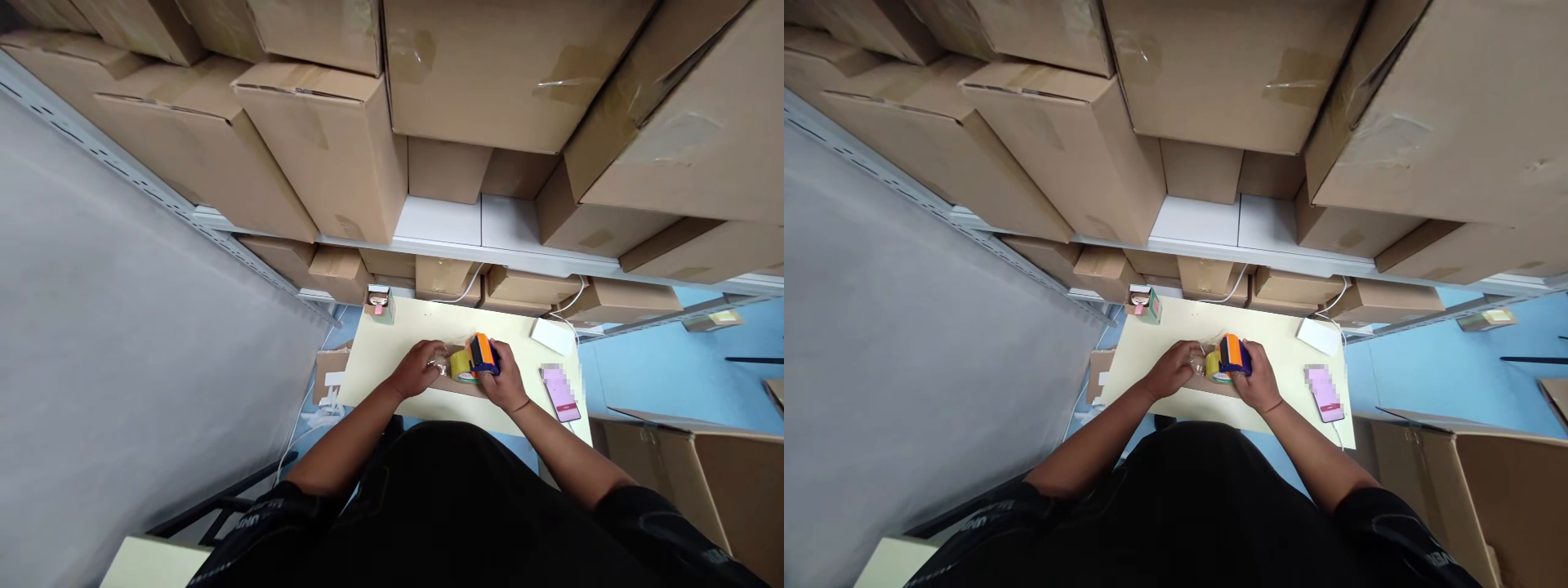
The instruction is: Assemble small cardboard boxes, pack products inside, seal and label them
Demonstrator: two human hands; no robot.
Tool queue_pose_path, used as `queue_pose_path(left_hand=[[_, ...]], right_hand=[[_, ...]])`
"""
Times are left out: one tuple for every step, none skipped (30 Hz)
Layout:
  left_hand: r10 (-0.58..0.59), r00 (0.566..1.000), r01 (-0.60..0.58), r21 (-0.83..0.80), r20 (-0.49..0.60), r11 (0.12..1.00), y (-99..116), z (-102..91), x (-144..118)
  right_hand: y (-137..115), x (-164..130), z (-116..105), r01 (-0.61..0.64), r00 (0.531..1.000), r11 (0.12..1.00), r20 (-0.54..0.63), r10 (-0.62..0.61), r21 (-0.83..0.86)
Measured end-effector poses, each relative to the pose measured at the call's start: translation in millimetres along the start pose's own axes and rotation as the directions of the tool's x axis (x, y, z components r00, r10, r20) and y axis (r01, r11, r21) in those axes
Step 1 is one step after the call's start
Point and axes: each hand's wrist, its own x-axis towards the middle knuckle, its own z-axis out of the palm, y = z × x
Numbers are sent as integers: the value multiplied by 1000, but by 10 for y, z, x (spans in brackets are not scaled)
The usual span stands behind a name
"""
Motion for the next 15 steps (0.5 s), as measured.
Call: queue_pose_path(left_hand=[[-30, 1000, 30, -107, 1, 994, 11, -17, 1], [-59, 998, 58, -210, 3, 976, 22, -33, 4], [-83, 997, 80, -296, 3, 952, 32, -45, 9], [-103, 995, 95, -357, -4, 929, 42, -53, 16], [-119, 993, 105, -394, -12, 913, 51, -55, 27], [-140, 990, 117, -414, -25, 903, 59, -52, 39], [-172, 984, 137, -425, -44, 895, 65, -46, 52], [-217, 974, 167, -436, -67, 884, 70, -40, 65], [-271, 958, 200, -453, -97, 869, 73, -36, 77], [-316, 940, 221, -477, -127, 851, 76, -38, 85], [-342, 928, 225, -508, -148, 831, 81, -48, 90], [-344, 926, 210, -547, -155, 811, 87, -64, 91], [-324, 934, 178, -591, -149, 787, 97, -86, 90], [-289, 948, 142, -635, -134, 759, 109, -108, 88], [-254, 960, 110, -677, -116, 727, 125, -128, 87]], right_hand=[[5, -2, 6, 18, 1000, 1000, 2, -18, -15], [8, -2, 12, 31, 1000, 999, 4, -30, -28], [9, -3, 16, 41, 999, 998, 7, -41, -39], [11, -4, 22, 49, 999, 998, 8, -48, -49], [13, -5, 27, 55, 998, 997, 9, -55, -58], [15, -7, 32, 62, 998, 996, 12, -61, -65], [16, -9, 38, 69, 998, 995, 14, -69, -72], [17, -11, 42, 76, 997, 994, 17, -75, -79], [16, -12, 45, 80, 997, 993, 19, -79, -84], [15, -12, 47, 83, 996, 993, 21, -81, -90], [11, -11, 46, 82, 997, 992, 23, -80, -95], [7, -10, 44, 81, 997, 992, 25, -79, -100], [0, -9, 42, 83, 996, 991, 28, -81, -105], [-8, -7, 39, 94, 995, 990, 33, -90, -110], [-19, -5, 36, 111, 993, 987, 41, -107, -116]])
